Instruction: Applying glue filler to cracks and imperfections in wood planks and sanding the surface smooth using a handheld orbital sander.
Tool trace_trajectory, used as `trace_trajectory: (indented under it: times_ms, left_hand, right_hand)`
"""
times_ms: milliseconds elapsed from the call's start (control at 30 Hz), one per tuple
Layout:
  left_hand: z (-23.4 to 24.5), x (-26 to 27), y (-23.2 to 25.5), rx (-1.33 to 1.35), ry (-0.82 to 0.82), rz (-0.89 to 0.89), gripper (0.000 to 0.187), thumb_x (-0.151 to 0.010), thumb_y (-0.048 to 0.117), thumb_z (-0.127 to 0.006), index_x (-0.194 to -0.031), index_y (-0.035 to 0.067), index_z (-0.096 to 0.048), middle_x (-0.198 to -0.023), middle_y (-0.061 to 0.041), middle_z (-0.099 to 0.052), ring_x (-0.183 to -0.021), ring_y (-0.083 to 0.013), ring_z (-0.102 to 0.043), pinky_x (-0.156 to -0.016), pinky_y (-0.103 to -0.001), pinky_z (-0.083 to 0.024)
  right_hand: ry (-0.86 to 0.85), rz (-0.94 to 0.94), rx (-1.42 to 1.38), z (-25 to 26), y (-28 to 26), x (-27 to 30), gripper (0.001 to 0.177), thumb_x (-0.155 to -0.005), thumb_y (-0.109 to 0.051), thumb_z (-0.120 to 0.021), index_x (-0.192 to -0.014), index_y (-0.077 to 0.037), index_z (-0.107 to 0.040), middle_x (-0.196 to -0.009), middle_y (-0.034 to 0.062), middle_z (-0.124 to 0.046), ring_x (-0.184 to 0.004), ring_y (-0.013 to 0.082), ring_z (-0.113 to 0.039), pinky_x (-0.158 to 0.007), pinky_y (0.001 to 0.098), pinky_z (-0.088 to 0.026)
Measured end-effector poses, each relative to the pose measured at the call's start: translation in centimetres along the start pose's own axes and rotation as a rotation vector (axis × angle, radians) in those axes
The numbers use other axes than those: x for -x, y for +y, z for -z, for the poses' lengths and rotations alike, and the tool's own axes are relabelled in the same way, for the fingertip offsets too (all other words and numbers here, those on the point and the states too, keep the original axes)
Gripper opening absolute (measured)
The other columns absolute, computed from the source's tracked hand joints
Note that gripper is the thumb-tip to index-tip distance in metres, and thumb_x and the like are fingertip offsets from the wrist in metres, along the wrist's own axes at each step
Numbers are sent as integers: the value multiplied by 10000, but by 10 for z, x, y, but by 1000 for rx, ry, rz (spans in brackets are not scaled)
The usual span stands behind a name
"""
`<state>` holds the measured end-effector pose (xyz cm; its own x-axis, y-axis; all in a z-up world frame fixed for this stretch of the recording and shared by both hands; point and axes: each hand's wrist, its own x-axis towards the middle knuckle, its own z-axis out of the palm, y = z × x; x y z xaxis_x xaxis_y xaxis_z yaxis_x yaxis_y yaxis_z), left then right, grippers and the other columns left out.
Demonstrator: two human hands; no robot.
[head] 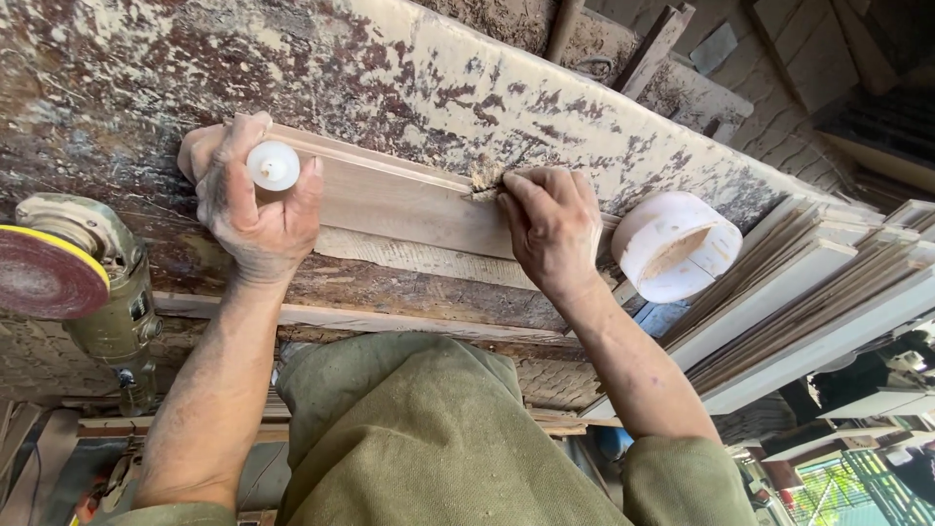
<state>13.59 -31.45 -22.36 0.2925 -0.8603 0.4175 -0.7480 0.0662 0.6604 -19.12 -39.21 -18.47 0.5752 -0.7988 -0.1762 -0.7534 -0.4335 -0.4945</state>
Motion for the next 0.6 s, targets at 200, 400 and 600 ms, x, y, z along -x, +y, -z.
trace_trajectory:
  times_ms: [200, 400, 600]
  left_hand:
    - [7, -10, 18, -118, -174, 73, 445, -1066, 216, -726, -1404, 182, -439, -1258, -105, -655, -1057, -285, -600, -969, -504, -471]
    - [4, -12, 19, -142, -172, 50, 383, -1096, 280, -677, -1389, 136, -476, -1209, -123, -695, -1039, -286, -597, -928, -476, -487]
    - [2, -8, 11, -166, -133, -57, 825, -1121, 261, -636, -1681, 439, -56, -1225, -96, -681, -968, -235, -660, -866, -424, -539]
  right_hand:
    - [-16, -10, -1, 5, -33, -8, 259, -1030, -289, -686, -1241, -147, -738, -991, 60, -574, -860, 176, -481, -795, 374, -426]
    - [-105, -85, -150, 22, -45, -29, 124, -965, -208, -709, -997, -108, -776, -944, 48, -520, -863, 202, -434, -804, 371, -363]
    - [3, -135, -161, 13, -40, -16, 380, -941, -260, -752, -1238, -53, -635, -1118, 119, -630, -974, 226, -575, -894, 385, -450]
